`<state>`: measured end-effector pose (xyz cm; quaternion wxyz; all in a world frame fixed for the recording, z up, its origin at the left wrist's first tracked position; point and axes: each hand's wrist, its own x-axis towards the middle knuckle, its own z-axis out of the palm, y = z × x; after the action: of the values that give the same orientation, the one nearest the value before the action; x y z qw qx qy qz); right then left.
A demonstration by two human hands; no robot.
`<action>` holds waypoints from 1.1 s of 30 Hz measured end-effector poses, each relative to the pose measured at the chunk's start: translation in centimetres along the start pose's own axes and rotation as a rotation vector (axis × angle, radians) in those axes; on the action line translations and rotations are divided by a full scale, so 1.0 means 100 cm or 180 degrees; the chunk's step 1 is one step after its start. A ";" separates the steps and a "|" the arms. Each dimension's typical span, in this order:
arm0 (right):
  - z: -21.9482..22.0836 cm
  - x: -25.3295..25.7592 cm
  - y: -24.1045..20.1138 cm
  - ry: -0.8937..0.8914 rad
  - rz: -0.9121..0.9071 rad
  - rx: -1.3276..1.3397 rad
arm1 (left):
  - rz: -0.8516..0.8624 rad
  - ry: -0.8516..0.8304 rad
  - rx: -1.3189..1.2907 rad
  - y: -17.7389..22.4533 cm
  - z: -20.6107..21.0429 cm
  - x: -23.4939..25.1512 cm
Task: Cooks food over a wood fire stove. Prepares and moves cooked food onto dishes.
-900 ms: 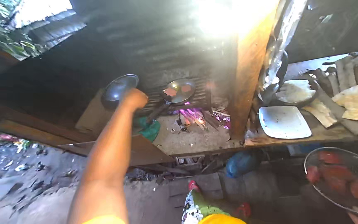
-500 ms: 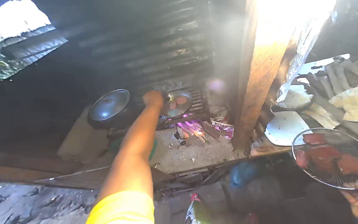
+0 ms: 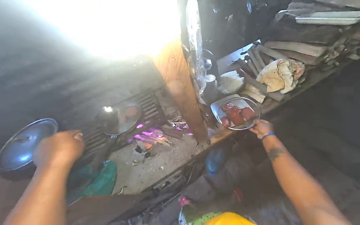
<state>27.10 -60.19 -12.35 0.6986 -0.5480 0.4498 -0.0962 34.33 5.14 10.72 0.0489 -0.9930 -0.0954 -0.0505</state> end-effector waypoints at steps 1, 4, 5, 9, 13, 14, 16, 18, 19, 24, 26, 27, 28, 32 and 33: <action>0.006 0.007 0.001 -0.0036 0.0010 0.0027 | -0.0033 0.0019 -0.0054 0.000 -0.004 -0.012; 0.023 0.020 -0.004 -0.0106 0.0063 -0.0006 | -0.0134 0.0037 -0.0098 -0.004 -0.010 -0.041; 0.028 0.020 -0.008 -0.0109 0.0100 -0.0032 | -0.0130 0.0053 -0.0122 -0.005 -0.011 -0.049; 0.038 0.031 -0.006 -0.0093 0.0044 -0.0166 | -0.0109 0.0033 -0.0343 0.010 -0.025 -0.086; 0.029 0.043 -0.008 -0.0113 -0.0325 -0.1003 | -0.0062 0.0014 -0.0375 0.037 -0.046 -0.126; 0.025 0.048 -0.010 -0.0150 -0.0429 -0.1325 | -0.0054 -0.0003 -0.0395 0.044 -0.049 -0.134; 0.020 0.059 -0.011 -0.0216 -0.0574 -0.1797 | -0.0024 -0.0018 -0.0449 0.051 -0.052 -0.148; 0.020 0.064 -0.013 -0.0261 -0.0608 -0.2018 | -0.0013 -0.0022 -0.0469 0.052 -0.051 -0.156; 0.021 0.067 -0.012 -0.0330 -0.0596 -0.2023 | -0.0027 -0.0015 -0.0478 0.050 -0.049 -0.158; 0.013 0.068 -0.004 -0.0538 -0.0564 -0.1778 | -0.0090 0.0049 -0.0479 0.054 -0.051 -0.173; 0.012 0.053 -0.005 -0.0472 -0.0601 -0.1876 | -0.0184 -0.0004 -0.0409 0.067 -0.062 -0.180; 0.011 0.043 -0.005 -0.0444 -0.0623 -0.1914 | -0.0210 -0.0008 -0.0378 0.074 -0.068 -0.182; 0.010 0.036 -0.005 -0.0417 -0.0644 -0.1975 | -0.0228 -0.0021 -0.0361 0.081 -0.074 -0.183; 0.001 0.021 0.003 -0.0554 -0.0755 -0.2152 | -0.0388 -0.0221 -0.0400 0.104 -0.089 -0.178; 0.000 0.014 0.002 -0.0644 -0.0736 -0.2140 | -0.0424 -0.0257 -0.0415 0.106 -0.090 -0.176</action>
<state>27.87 -60.99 -13.32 0.5051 -0.8008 0.3201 0.0334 18.41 -9.38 16.80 -0.0231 -0.9867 -0.1596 -0.0196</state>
